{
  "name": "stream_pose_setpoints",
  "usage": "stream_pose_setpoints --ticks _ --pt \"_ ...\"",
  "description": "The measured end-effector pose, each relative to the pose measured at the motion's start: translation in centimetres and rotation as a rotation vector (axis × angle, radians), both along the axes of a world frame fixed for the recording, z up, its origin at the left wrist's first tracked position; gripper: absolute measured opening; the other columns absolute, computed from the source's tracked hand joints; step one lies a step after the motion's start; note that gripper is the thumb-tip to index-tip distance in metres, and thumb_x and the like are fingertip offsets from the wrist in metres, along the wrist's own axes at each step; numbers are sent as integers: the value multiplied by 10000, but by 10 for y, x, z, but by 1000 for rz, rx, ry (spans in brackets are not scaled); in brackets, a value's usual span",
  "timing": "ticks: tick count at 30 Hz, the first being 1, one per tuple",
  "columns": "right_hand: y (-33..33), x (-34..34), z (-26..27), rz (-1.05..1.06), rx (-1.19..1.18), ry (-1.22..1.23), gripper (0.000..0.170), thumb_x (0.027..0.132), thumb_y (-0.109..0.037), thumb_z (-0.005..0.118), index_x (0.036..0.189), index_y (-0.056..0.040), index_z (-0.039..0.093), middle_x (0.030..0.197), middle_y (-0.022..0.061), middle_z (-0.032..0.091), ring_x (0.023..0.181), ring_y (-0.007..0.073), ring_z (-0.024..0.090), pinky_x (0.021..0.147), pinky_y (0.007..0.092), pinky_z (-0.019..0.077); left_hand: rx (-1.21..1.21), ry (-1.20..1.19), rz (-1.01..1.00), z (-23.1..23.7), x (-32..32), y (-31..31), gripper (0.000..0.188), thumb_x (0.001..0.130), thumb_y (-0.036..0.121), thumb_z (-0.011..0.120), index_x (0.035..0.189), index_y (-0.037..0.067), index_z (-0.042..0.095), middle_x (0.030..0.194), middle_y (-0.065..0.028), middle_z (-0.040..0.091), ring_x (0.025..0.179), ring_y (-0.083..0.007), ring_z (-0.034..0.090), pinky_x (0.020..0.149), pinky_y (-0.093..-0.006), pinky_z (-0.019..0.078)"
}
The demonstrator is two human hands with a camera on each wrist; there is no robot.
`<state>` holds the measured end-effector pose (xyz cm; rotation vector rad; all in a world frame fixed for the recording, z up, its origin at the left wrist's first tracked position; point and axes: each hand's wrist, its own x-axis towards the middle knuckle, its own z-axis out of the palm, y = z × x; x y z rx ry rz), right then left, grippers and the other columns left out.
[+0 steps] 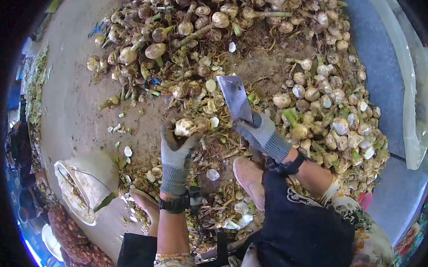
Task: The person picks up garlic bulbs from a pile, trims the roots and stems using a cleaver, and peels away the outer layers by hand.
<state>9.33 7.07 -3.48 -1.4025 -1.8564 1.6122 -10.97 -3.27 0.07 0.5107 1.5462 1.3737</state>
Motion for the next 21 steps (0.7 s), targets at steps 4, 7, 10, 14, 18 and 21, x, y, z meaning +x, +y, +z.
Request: stream_pose_setpoints --ticks 4,7,10,14,18,21 --pt "-16 3 0 27 -391 237 290 851 -276 625 1017 -41 588 805 35 610 721 104 567 634 256 470 185 -432 69 14 35 16 536 744 29 690 1211 42 426 1063 -89 580 936 -170 583 794 -265 482" --pt "-17 14 -26 -81 -405 380 293 857 -237 625 1059 -31 571 865 37 605 771 93 554 664 239 468 288 -308 -407 70 120 52 629 706 128 736 1242 47 419 1105 -113 561 1013 -219 560 915 -321 427" --pt "-27 56 -39 -277 -357 492 279 875 -198 603 1080 -15 555 898 42 607 814 100 567 680 235 486 384 517 -499 48 138 66 756 665 318 766 1283 52 422 1219 -181 496 1133 -271 478 963 -367 372" --pt "-6 66 -35 -339 -442 271 210 874 -194 596 982 -16 568 809 61 611 695 130 591 579 245 487 -748 1269 -336 -60 37 46 674 670 336 754 1227 65 488 1148 -231 513 1077 -343 509 904 -418 419" --pt "-11 41 -25 -98 -195 166 264 848 -239 607 1009 -30 596 796 79 629 695 194 616 593 316 493 -331 942 -270 -99 0 18 693 666 258 767 1251 61 451 1134 -221 532 1055 -354 536 896 -424 445" --pt "-9 10 4 263 375 -142 306 811 -251 613 1074 -98 587 874 98 622 762 267 621 671 375 507 -171 456 -234 -68 3 8 735 686 89 735 1317 62 360 1155 -173 552 1051 -276 570 869 -367 484"
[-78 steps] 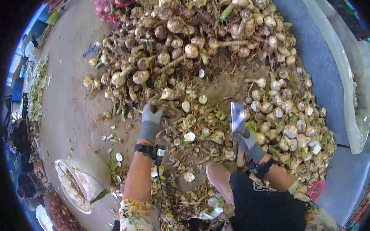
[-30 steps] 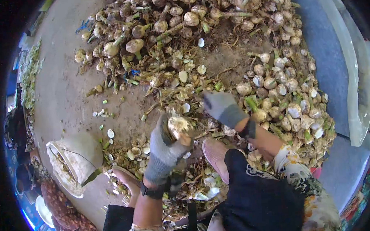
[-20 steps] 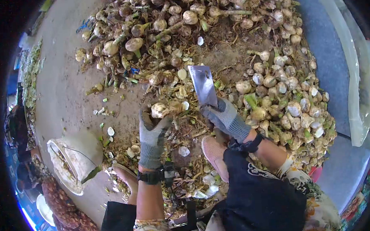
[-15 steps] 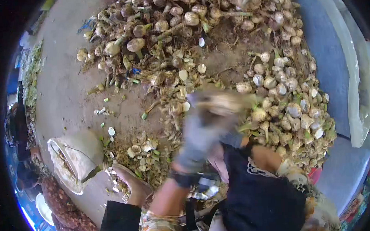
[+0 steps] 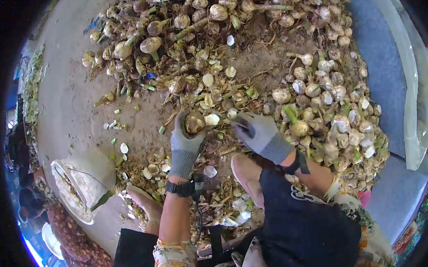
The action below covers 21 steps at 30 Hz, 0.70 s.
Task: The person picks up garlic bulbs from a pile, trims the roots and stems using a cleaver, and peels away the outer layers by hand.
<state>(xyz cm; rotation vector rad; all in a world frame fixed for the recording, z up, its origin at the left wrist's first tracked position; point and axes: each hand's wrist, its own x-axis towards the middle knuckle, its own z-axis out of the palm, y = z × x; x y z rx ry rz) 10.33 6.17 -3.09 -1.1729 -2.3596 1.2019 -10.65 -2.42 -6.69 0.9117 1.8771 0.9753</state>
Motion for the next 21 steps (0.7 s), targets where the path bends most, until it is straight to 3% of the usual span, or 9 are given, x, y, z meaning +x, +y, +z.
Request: stream_pose_setpoints --ticks 2,3,6,10,13,16,18,19,21 --pt "5 -19 19 148 345 -126 334 789 -254 638 1087 -113 582 870 82 604 748 255 611 676 367 504 136 -265 14 23 6 -4 763 695 51 720 1342 42 317 1152 -147 577 1016 -214 592 854 -332 499" --pt "6 -24 19 240 483 -148 358 766 -270 638 1091 -131 582 953 82 588 814 256 603 704 386 497 115 -290 0 28 5 -6 819 696 43 725 1363 36 250 1121 -142 602 978 -194 611 850 -322 506" --pt "4 -28 37 366 583 -205 381 742 -256 640 1100 -140 576 983 90 564 857 255 585 729 389 489 186 -475 52 74 15 -6 840 673 -42 729 1361 71 260 1192 -128 531 1025 -208 591 870 -317 495" --pt "-3 -29 53 401 566 -227 431 699 -232 647 1115 -154 566 975 88 551 873 258 577 740 386 484 101 -360 72 73 10 -18 789 688 32 764 1310 40 278 1068 -121 635 940 -201 628 832 -310 512" --pt "-7 -29 57 385 544 -219 443 690 -209 642 1124 -163 562 971 84 549 876 256 576 731 388 484 231 13 -70 67 8 -18 740 690 65 768 1269 13 309 1000 -117 669 890 -183 643 791 -298 520" --pt "-8 -29 48 354 497 -187 420 703 -197 627 1117 -160 562 966 89 566 856 265 584 717 394 486 175 -374 77 77 14 -20 715 672 98 779 1231 -15 348 985 -129 666 884 -164 641 768 -280 514" --pt "-5 -28 27 331 462 -143 370 729 -199 609 1093 -145 564 938 105 588 822 279 601 693 401 492 45 -239 50 76 13 -22 671 666 106 776 1195 -23 383 954 -124 666 876 -160 638 764 -269 508" --pt "-1 -27 17 324 380 -233 335 745 -209 602 1070 -136 566 904 116 598 792 293 607 673 410 494 -19 -173 40 75 14 -24 650 664 110 775 1177 -26 400 939 -121 667 873 -158 636 761 -263 506" --pt "10 -23 -9 297 208 -412 272 776 -229 590 1024 -119 570 837 140 617 731 321 620 633 427 497 77 -95 -37 97 22 -24 645 655 113 777 1170 -39 418 935 -112 657 874 -163 630 769 -266 501"
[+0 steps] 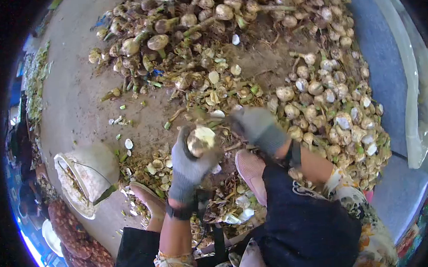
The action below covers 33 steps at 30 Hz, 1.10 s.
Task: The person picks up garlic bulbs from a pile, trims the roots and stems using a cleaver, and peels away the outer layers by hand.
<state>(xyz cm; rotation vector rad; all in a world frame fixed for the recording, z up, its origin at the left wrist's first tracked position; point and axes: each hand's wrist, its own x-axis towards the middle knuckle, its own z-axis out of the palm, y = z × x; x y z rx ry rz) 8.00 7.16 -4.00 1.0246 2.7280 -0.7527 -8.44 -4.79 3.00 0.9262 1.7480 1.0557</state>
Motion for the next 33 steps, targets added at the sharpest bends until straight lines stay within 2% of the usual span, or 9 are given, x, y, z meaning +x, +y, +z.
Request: stream_pose_setpoints --ticks 6,10,13,17,20,23,26,29,33 --pt "18 34 10 -445 65 242 279 825 -264 564 1016 -61 562 736 202 623 701 381 617 616 455 494 139 136 60 -27 -3 11 673 691 151 787 1224 -9 408 1129 -116 550 1002 -187 563 875 -301 462" --pt "-18 32 -14 -446 -404 713 319 809 -278 627 1034 -57 582 761 131 633 666 300 629 628 398 494 197 -432 294 -32 7 23 548 773 77 706 1218 52 386 1092 -114 558 971 -183 579 827 -292 500" --pt "-39 33 -53 -374 -715 842 300 815 -257 651 1016 -44 588 741 70 622 653 216 625 600 353 492 142 -520 34 14 66 56 620 747 82 719 1257 93 367 1112 -140 560 970 -184 576 827 -297 508" --pt "-25 69 -43 -795 -1194 877 265 829 -229 654 996 -34 590 742 35 610 653 149 604 579 310 484 571 410 -355 25 92 116 670 636 182 738 1241 111 459 1029 -96 608 1010 -258 554 837 -405 432" --pt "-6 87 -32 -1009 -1068 635 211 840 -187 658 961 -25 594 753 25 609 647 86 560 561 260 464 -12 1302 -549 -59 8 165 347 765 200 587 1103 122 584 1016 -79 625 971 -287 541 834 -495 396" --pt "-10 92 -59 -975 -1025 573 249 834 -204 664 966 -5 596 766 22 626 655 95 564 587 266 472 -372 1523 -640 -108 -56 161 565 783 207 591 1314 101 430 1122 -146 592 1112 -305 507 917 -500 372" --pt "-13 69 -40 -888 -836 521 309 827 -250 662 1007 -8 596 790 69 647 666 133 586 628 281 477 -431 1210 -610 -87 -70 154 506 812 180 546 1297 82 440 1226 -131 550 1115 -326 509 952 -508 366" --pt "-5 39 -5 -613 -411 514 303 821 -272 617 1030 -55 581 782 118 644 696 241 628 648 359 493 25 367 -294 -95 -82 103 539 794 41 521 1315 64 387 1254 -149 512 1096 -318 521 943 -458 402" --pt "6 -7 35 -200 98 457 360 760 -259 627 1075 -102 557 842 96 608 767 271 619 682 404 500 39 -384 -53 -43 -45 51 601 774 11 587 1316 41 328 1223 -148 510 1045 -183 560 814 -313 489"
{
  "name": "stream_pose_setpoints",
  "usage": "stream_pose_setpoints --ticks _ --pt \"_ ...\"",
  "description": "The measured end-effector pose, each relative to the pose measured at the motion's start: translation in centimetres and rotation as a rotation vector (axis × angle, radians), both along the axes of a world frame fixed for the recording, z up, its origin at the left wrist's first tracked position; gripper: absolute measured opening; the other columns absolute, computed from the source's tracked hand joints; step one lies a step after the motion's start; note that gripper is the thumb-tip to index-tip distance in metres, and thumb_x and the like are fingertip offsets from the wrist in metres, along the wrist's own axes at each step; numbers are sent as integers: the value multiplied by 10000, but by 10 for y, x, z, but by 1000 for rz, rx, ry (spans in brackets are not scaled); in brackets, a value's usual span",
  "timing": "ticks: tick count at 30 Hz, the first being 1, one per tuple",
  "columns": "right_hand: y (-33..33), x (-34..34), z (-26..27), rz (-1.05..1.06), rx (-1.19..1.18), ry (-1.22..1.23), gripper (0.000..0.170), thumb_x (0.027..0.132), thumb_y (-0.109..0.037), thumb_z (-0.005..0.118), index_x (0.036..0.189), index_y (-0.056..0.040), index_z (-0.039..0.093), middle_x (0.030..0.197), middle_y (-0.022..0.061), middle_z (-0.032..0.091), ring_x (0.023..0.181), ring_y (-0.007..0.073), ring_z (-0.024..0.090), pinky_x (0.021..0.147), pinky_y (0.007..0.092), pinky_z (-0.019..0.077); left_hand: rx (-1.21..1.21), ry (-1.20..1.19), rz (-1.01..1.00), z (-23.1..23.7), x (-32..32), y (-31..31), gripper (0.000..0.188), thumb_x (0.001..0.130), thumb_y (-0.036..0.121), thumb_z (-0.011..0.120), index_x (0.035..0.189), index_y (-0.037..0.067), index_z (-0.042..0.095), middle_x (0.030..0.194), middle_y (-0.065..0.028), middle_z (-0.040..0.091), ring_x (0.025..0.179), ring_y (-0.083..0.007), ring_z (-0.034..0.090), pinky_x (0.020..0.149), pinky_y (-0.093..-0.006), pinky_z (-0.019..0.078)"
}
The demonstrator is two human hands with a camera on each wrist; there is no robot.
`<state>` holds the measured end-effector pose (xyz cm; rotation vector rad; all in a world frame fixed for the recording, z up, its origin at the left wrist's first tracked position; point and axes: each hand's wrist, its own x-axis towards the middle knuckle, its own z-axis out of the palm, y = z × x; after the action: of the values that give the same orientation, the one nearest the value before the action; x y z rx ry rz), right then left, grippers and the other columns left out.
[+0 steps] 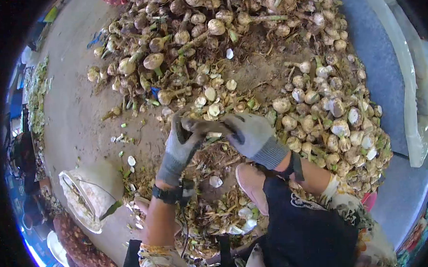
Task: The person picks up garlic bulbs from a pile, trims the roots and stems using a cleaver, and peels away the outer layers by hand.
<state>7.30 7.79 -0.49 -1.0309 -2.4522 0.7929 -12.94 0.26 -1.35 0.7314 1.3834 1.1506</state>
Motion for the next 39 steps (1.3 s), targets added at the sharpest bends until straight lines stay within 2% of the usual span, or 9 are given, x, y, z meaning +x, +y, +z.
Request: stream_pose_setpoints --ticks 19,22,24,30,31,34,36,38,39 --pt "-6 29 -39 -10 -231 -286 336 766 -240 635 1062 -91 581 884 139 628 776 329 628 664 423 501 231 571 -186 50 43 -44 568 729 182 702 1193 -48 470 985 -134 618 866 -189 611 769 -304 498" --pt "-10 48 -27 -127 -382 -174 291 809 -250 604 1043 -76 591 807 147 643 758 284 636 654 399 496 -14 109 19 43 36 -33 535 750 92 674 1221 -23 449 1027 -59 575 894 -160 560 832 -290 454" --pt "-5 48 -13 -208 -467 -44 294 827 -261 598 1047 -67 591 789 137 651 745 236 641 648 376 493 93 668 22 15 21 -25 626 698 154 749 1229 -16 463 1127 -157 533 1060 -231 521 934 -341 412" --pt "-24 35 -48 -318 -1061 448 373 819 -295 657 1045 -5 591 819 32 665 734 161 613 721 289 485 79 -86 257 38 59 -4 565 728 -13 694 1215 36 412 1098 -91 538 993 -161 551 872 -296 472" --pt "-23 32 -29 -328 -1257 72 326 828 -273 660 1012 -11 597 806 17 641 720 145 596 675 279 490 225 -140 203 39 77 7 542 740 -50 662 1211 43 410 1107 -85 534 997 -159 550 867 -297 475" --pt "-39 55 -62 -247 -871 371 304 831 -260 660 999 -16 597 790 16 625 691 128 580 627 274 485 444 -264 -188 67 142 42 670 709 35 723 1278 44 368 1159 -86 530 1074 -201 526 941 -349 431" --pt "-58 82 -95 -184 -634 540 289 834 -252 660 991 -18 597 780 15 614 671 117 568 594 270 482 654 302 -254 50 138 74 715 666 146 764 1273 53 397 1129 -140 551 1063 -255 538 929 -385 431" --pt "-34 88 -89 -545 -1313 516 250 838 -225 653 985 -30 597 757 4 587 619 107 529 545 275 470 747 872 -229 0 103 125 752 627 246 789 1264 69 430 1088 -194 570 1044 -311 547 905 -416 439" --pt "-25 95 -70 -520 -1243 398 261 830 -246 660 978 -38 610 805 10 612 686 102 546 606 270 469 194 1053 -250 -2 76 137 650 646 267 764 1210 88 494 1042 -206 584 1015 -366 544 861 -430 453"
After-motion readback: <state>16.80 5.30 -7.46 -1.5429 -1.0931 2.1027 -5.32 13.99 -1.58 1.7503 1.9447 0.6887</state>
